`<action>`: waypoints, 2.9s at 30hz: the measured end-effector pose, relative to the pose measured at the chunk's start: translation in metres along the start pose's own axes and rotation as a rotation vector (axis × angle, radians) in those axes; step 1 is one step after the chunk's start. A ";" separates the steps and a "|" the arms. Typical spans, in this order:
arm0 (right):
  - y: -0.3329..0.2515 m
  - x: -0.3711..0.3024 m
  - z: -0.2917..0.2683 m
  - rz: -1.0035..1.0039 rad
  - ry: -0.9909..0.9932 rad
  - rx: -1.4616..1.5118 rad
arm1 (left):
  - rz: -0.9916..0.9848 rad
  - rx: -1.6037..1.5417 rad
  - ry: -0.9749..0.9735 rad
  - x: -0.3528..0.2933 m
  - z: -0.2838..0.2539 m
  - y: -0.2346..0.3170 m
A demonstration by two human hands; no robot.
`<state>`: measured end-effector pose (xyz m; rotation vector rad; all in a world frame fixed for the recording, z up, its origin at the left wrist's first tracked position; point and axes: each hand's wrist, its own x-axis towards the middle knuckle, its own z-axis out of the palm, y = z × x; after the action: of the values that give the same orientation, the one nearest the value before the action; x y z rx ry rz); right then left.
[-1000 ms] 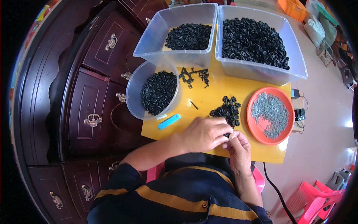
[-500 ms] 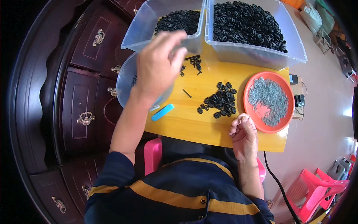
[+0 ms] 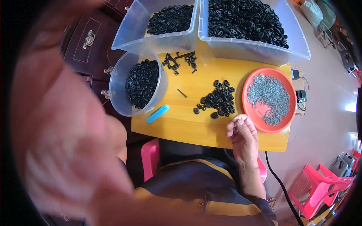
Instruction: The person assembles plastic cord locks by fitting the inner and outer plastic components together by hand.
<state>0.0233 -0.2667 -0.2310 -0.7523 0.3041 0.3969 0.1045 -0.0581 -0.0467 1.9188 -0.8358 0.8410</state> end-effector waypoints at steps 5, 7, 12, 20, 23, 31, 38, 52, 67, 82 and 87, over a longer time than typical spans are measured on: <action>-0.005 0.000 0.004 -0.006 -0.014 0.010 | 0.046 0.066 0.158 -0.006 -0.055 -0.005; 0.003 -0.010 0.008 -0.006 0.008 0.038 | 0.071 0.059 0.184 -0.021 -0.077 0.016; 0.002 -0.008 0.002 -0.004 -0.015 0.011 | 0.203 0.128 0.312 -0.008 -0.044 0.021; 0.001 -0.006 0.002 -0.001 -0.032 0.000 | 0.248 0.101 0.420 -0.008 -0.055 0.041; -0.002 -0.002 0.001 -0.020 0.002 0.020 | 0.264 0.070 0.466 -0.021 -0.054 0.065; -0.008 -0.001 -0.011 -0.161 0.035 0.124 | -0.451 0.239 -0.493 -0.161 0.042 0.017; -0.005 0.002 -0.012 -0.165 0.039 0.094 | -0.552 0.280 -0.529 -0.179 0.064 -0.003; -0.005 -0.002 -0.006 -0.127 0.021 0.009 | -0.547 0.198 -0.461 -0.193 0.080 -0.017; 0.005 -0.009 0.008 -0.202 -0.071 -0.271 | -0.801 -0.319 -0.267 -0.157 0.072 0.006; 0.006 -0.004 -0.003 0.147 -0.034 0.003 | -1.067 -0.617 -0.223 -0.169 0.065 -0.002; 0.008 -0.002 -0.006 0.111 -0.031 0.021 | -0.825 -0.126 -0.489 -0.166 0.065 -0.002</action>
<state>0.0168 -0.2662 -0.2394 -0.7103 0.3218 0.5094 0.0300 -0.0773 -0.2074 2.1129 -0.2746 -0.1776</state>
